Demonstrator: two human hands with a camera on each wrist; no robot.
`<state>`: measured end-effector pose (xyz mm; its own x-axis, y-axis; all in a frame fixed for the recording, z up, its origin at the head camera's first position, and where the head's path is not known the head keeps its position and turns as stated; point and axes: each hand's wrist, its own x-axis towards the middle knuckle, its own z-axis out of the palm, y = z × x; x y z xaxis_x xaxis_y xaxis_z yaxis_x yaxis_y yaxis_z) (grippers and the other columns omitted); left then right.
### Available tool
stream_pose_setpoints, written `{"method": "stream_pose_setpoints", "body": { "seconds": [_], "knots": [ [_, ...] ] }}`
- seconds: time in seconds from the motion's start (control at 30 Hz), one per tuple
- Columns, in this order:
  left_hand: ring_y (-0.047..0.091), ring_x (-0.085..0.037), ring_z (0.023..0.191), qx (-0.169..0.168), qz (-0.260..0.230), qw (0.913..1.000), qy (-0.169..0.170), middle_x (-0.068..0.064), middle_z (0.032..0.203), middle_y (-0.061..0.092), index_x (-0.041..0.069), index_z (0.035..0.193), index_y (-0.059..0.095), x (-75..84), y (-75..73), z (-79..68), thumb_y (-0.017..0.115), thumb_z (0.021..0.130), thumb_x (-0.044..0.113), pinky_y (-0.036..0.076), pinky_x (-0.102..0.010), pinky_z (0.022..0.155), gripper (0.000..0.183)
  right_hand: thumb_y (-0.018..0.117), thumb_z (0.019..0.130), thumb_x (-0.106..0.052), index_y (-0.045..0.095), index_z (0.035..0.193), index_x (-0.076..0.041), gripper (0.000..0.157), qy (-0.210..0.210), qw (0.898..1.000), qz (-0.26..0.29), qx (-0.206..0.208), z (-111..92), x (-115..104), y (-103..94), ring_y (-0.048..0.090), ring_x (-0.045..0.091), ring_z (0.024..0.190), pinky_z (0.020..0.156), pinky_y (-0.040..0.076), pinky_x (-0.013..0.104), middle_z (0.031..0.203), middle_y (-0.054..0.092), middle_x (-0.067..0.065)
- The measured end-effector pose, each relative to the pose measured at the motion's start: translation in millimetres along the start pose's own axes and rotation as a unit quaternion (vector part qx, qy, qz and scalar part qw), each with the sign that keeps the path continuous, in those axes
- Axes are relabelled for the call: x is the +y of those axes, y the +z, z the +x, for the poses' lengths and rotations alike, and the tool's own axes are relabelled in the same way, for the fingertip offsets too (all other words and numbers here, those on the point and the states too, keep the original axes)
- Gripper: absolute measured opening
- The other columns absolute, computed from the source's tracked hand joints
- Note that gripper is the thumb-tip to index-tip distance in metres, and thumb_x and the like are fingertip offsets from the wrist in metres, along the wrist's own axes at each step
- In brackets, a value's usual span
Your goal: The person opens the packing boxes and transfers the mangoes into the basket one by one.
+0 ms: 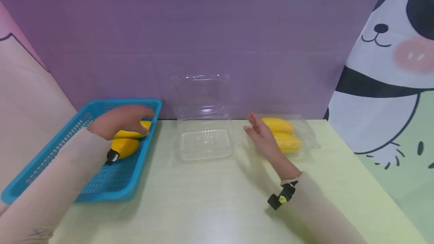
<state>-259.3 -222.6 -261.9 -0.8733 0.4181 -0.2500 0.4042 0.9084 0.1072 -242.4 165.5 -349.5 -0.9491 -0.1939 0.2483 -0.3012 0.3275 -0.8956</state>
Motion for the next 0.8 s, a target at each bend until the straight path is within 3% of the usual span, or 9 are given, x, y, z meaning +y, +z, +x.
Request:
{"method": "stream_pose_setpoints", "body": {
  "seconds": [0.3,0.4,0.5,0.63,0.8],
  "knots": [
    [0.042,-0.039,0.128,0.003,0.017,0.9997,-0.020,-0.021,0.142,0.044,0.002,0.138,0.045,31.1,-8.5,11.9,0.067,0.088,0.023,0.036,-0.055,0.105,0.058,0.050,0.098,-0.021,0.014,0.150,-0.003,0.066,0.025,0.999,-0.023,-0.012,3.2,6.5,-50.6,0.025,0.033,0.142,0.114,0.024,0.047,0.154,0.025,0.018],
    [0.040,-0.038,0.131,0.016,0.015,0.9997,-0.011,-0.019,0.144,0.042,0.003,0.139,0.044,42.2,-11.1,18.0,0.066,0.089,0.023,0.036,-0.054,0.106,0.058,0.049,0.098,-0.021,0.017,0.149,-0.001,0.063,0.029,0.999,-0.041,-0.010,0.4,11.1,-67.8,0.027,0.034,0.141,0.114,0.025,0.047,0.153,0.027,0.018],
    [0.041,-0.036,0.131,0.044,0.012,0.9988,0.017,-0.017,0.143,0.045,0.005,0.137,0.047,50.9,-10.6,26.6,0.066,0.088,0.021,0.037,-0.052,0.106,0.055,0.049,0.098,-0.022,0.022,0.148,0.000,0.060,0.029,0.997,-0.066,-0.003,-3.6,16.5,-84.3,0.030,0.035,0.138,0.111,0.033,0.032,0.151,0.031,0.020],
    [0.041,-0.035,0.132,0.071,0.007,0.9957,0.059,-0.015,0.143,0.046,0.005,0.137,0.048,63.7,-10.1,34.4,0.067,0.087,0.020,0.036,-0.050,0.107,0.056,0.048,0.099,-0.024,0.024,0.146,0.004,0.060,0.019,0.995,-0.098,0.006,-10.8,24.8,-104.4,0.034,0.040,0.134,0.094,0.038,0.005,0.147,0.034,0.025],
    [0.039,-0.033,0.134,0.060,0.013,0.9951,0.078,-0.014,0.145,0.043,0.005,0.140,0.043,89.7,-17.6,42.7,0.066,0.088,0.022,0.033,-0.048,0.111,0.059,0.046,0.099,-0.027,0.023,0.146,0.005,0.061,0.015,0.990,-0.141,0.027,-19.3,34.3,-130.4,0.039,0.038,0.131,0.086,0.034,-0.003,0.145,0.036,0.029]
  ]
}}
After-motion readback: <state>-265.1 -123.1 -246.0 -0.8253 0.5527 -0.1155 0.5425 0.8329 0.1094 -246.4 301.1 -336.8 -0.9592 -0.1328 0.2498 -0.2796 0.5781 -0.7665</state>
